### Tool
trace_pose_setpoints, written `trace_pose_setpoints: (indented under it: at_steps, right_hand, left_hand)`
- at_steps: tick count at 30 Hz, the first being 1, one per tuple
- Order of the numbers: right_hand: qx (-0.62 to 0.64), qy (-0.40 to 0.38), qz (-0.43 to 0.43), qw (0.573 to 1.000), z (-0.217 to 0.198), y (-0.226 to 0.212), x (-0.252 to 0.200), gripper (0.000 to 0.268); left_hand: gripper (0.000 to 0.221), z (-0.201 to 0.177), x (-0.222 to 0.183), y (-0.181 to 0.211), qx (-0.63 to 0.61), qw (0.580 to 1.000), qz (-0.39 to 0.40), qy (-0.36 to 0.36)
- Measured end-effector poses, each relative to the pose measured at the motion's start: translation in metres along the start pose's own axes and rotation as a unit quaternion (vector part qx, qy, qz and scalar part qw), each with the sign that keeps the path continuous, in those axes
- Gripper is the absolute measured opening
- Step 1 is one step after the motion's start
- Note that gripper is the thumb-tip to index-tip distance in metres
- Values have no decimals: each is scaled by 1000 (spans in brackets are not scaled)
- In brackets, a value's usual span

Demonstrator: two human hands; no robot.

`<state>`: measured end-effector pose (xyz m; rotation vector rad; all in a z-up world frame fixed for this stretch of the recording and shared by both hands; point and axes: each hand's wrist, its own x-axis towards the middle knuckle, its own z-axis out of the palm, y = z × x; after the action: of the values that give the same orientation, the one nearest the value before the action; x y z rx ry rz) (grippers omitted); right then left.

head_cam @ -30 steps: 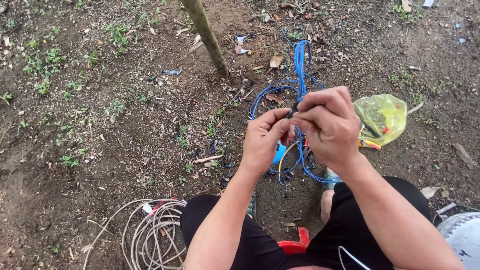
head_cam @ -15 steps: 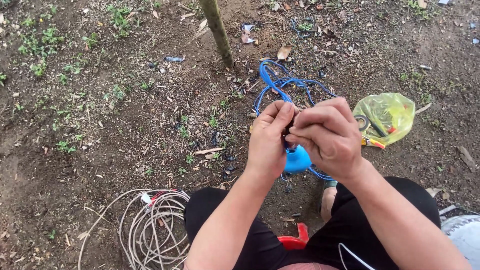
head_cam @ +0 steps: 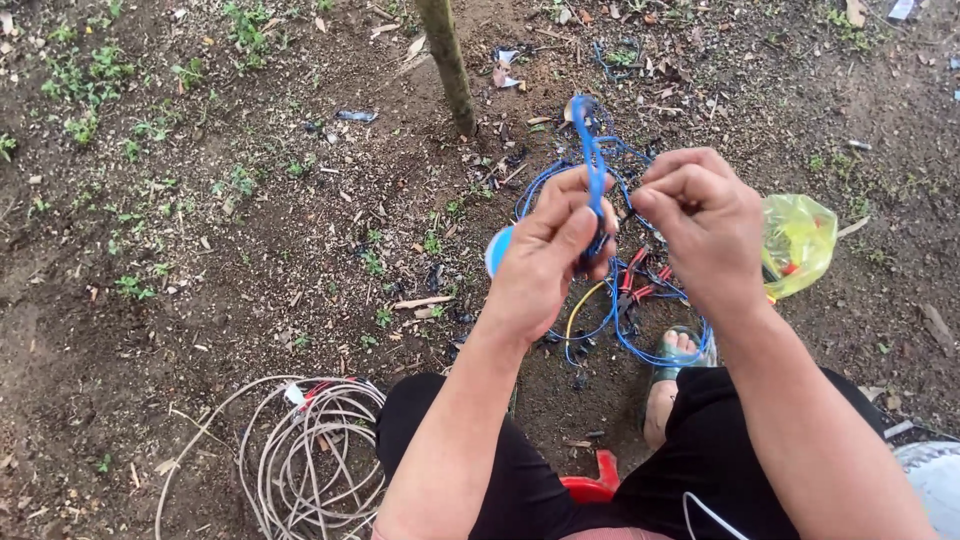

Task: The person is untangling a long blue electrical wire and organizing it while sitting outdoors.

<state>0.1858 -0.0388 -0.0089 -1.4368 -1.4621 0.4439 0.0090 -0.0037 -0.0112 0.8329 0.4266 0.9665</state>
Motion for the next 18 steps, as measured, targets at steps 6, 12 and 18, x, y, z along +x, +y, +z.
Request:
trace_pose_setpoints:
  at_steps: [6,12,18]
  right_hand:
    - [215,-28,227,949,32,42,-2,12]
    - [363,-18,385,848,46,17,-3,16]
    - [214,-205,191,936,41,12,-40,12]
  left_hand:
    - [31,-8,-1,3,139,986,73,-59]
    - [33,-8,-1,16,79,992,91,-35]
    - [26,-9,1,16,18,999,50,3]
